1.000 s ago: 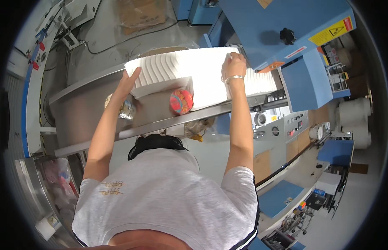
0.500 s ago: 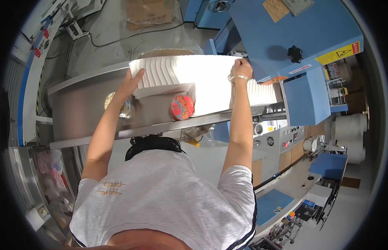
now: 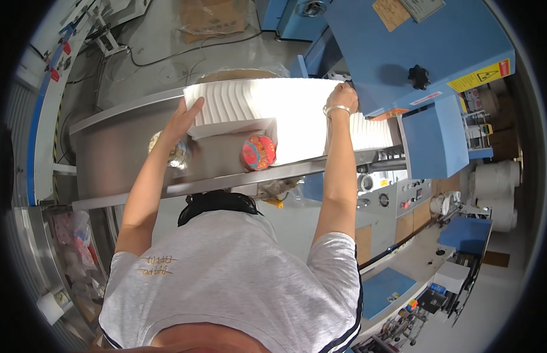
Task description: Taking stacks of square paper napkins from a production station and placing them onto a moving conveyor belt for packaging.
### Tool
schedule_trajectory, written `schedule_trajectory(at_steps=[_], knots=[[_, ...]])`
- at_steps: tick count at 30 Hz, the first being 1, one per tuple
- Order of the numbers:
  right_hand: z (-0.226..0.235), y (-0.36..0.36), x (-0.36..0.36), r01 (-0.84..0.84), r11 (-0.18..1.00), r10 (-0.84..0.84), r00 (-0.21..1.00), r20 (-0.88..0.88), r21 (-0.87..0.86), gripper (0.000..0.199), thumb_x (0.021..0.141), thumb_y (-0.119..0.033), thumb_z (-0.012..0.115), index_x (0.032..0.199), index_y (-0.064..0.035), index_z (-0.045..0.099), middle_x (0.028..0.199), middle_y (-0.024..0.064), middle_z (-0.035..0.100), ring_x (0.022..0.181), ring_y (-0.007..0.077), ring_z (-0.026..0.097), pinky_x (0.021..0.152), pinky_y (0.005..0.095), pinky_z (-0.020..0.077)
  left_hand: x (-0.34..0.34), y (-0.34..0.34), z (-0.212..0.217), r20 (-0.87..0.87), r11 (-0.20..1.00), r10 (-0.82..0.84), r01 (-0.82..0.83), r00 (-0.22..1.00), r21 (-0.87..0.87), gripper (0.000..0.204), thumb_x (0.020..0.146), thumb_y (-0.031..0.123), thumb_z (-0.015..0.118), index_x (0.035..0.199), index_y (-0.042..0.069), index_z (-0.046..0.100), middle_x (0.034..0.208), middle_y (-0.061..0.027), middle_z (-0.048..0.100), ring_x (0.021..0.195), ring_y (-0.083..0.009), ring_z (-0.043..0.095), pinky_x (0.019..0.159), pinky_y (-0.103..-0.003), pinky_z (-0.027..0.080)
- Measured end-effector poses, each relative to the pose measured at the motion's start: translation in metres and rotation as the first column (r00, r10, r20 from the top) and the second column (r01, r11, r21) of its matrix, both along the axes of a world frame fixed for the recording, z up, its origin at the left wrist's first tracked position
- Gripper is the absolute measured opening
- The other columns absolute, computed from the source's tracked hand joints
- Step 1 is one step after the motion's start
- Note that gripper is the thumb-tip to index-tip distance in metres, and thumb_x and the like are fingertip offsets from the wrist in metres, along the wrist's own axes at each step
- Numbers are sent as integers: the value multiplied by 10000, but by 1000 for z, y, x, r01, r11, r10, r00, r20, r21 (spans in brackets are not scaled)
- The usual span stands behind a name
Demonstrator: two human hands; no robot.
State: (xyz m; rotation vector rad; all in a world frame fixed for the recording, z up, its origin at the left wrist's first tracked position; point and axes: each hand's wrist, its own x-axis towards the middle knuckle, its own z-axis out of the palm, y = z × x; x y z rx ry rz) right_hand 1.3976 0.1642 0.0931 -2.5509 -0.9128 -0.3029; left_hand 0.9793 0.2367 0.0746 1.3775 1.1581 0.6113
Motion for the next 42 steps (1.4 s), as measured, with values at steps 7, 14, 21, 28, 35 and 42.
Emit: schedule_trajectory(at_steps=[7,14,21,28,35,42], knots=[[1,-4,3,-134,991,134,990,31,-24,202,845,-264,576,962,-160,703,968,144,659,936,330,616,821,394,492,1,1,-3,73,1000,-1,1,997,2,677,900,453,560,1356,-2,352,1288,-126,489,1181,-200,448,1004,-306,328],[13,-8,-4,-189,973,189,982,-11,-130,194,831,-268,585,944,-180,715,1008,144,634,924,322,608,837,393,484,2,0,3,111,999,-16,12,994,36,782,859,530,570,1356,-22,327,1281,-166,499,1191,-238,460,1002,-329,346],[0,-5,0,-216,923,230,973,6,-317,444,910,-395,451,1084,-46,663,1320,81,481,1242,285,417,1022,390,352,-5,8,-10,-12,995,-91,92,996,31,934,831,587,569,1430,-25,196,1414,-221,354,1317,-300,338,1060,-355,284],[34,-22,-23,-350,772,359,929,-91,-530,814,852,-697,340,988,20,699,1509,129,237,1395,394,105,1104,518,112,-10,14,15,21,916,-173,169,985,-364,1121,785,700,512,1460,43,-95,1528,-194,63,1403,-341,98,1071,-549,202],[12,-8,-54,-335,842,389,920,44,-423,757,870,-657,370,922,12,719,1461,142,336,1398,358,144,1104,469,143,-12,25,13,126,927,-108,146,986,-345,1004,813,495,640,1424,-21,32,1417,-202,309,1299,-315,347,1037,-415,333],[5,20,-112,-323,782,483,854,192,-533,768,904,-620,327,830,39,714,1048,193,644,1307,352,330,1055,420,276,-53,72,-43,190,934,7,61,982,-351,1000,737,449,728,1370,-71,155,1310,-203,425,1169,-277,491,929,-386,451]])
